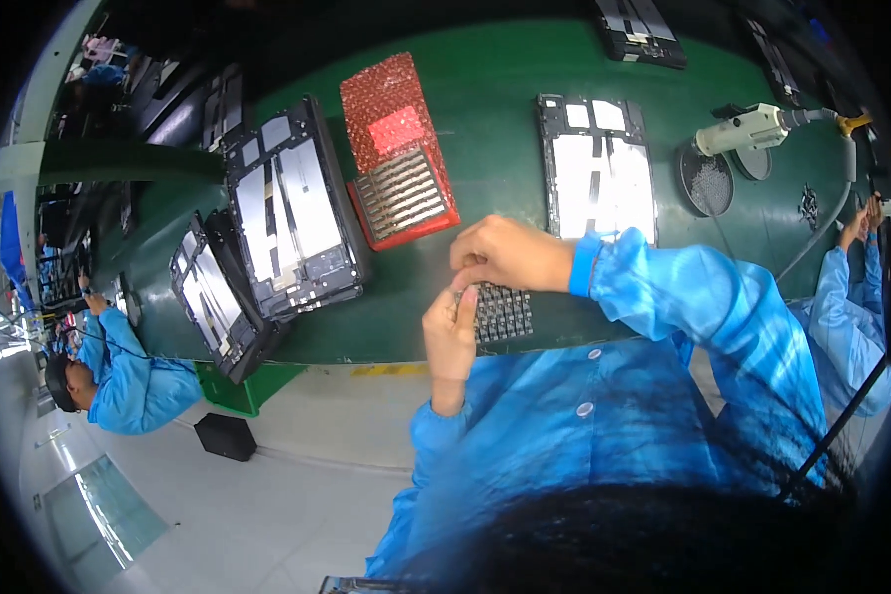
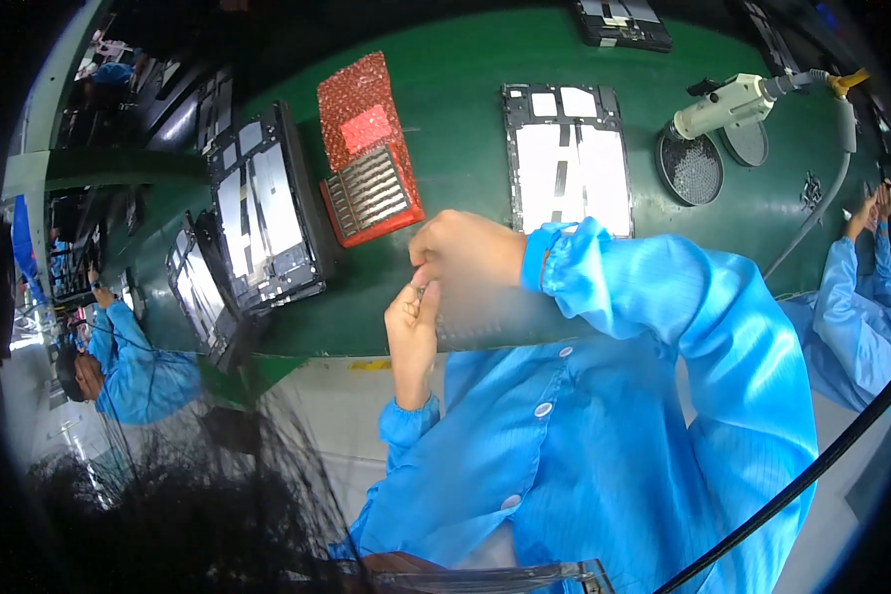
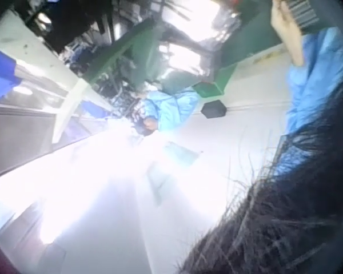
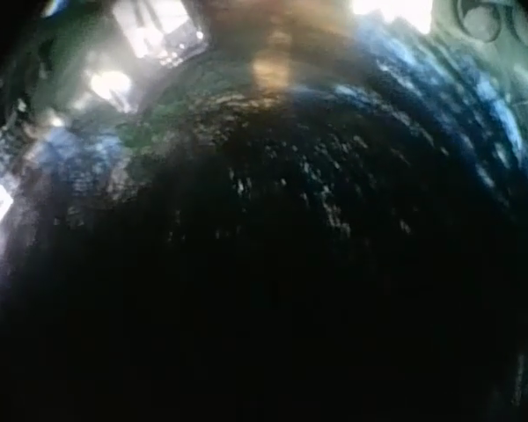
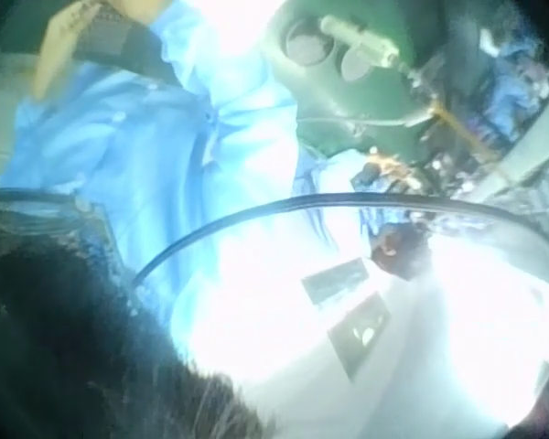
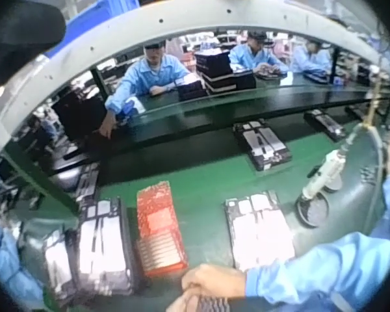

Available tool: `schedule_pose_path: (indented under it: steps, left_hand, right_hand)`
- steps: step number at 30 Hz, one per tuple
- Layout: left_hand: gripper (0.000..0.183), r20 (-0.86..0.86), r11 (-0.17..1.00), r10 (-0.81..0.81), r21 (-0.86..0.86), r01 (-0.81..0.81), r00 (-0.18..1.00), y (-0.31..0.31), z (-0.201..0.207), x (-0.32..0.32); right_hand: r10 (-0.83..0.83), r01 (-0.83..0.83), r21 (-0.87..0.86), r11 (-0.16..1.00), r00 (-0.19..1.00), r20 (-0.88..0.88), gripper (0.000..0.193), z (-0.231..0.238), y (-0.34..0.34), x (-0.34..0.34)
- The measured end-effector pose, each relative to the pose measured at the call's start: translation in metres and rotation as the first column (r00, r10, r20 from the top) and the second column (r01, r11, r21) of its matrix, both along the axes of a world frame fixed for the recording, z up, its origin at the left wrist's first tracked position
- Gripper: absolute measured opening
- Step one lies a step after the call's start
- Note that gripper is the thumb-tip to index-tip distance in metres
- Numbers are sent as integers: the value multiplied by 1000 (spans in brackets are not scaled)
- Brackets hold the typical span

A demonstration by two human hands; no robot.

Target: The person assembles tablet-sized electronic devices by connecting internal ribbon cables and securing components with adhesive strips and screws. The person uses an electric screwdriver and tweezers to complete the assembly.

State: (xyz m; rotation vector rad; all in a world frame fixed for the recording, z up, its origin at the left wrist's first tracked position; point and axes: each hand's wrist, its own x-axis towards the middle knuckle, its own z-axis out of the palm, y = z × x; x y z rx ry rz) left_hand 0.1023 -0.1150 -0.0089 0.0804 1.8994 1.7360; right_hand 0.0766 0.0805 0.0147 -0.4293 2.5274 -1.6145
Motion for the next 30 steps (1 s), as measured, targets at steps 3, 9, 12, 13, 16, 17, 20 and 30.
schedule_pose_path:
  steps: [3,9,12,13,16,17,20,30]
  left_hand:
    - [20,49,992,76,98,-81,996,7,4,1]
    - [20,17,999,-31,-23,31,999,11,1,4]
    - [19,-39,1000,11,-26,-12,999,15,-1,5]
    - [19,-26,999,3,-32,-4,1000,15,2,7]
    - [17,49,985,124,118,-129,991,20,5,10]
    - [17,47,983,132,119,-137,990,21,6,10]
    - [18,92,988,68,134,-80,993,26,11,7]
    - [17,-104,991,118,-58,-125,988,27,4,8]
  right_hand:
    - [27,-23,-25,999,985,168,20,13,20,-1]
    - [26,-48,114,992,982,188,14,9,18,6]
    - [1,-9,98,995,996,84,13,11,16,7]
    - [-14,11,76,997,999,31,13,11,16,8]
    - [-15,9,68,998,996,92,13,13,29,8]
    - [-4,-6,62,998,987,163,14,19,36,7]
    - [25,-55,97,994,959,283,15,20,39,10]
    - [97,-94,177,980,995,-10,16,14,31,12]
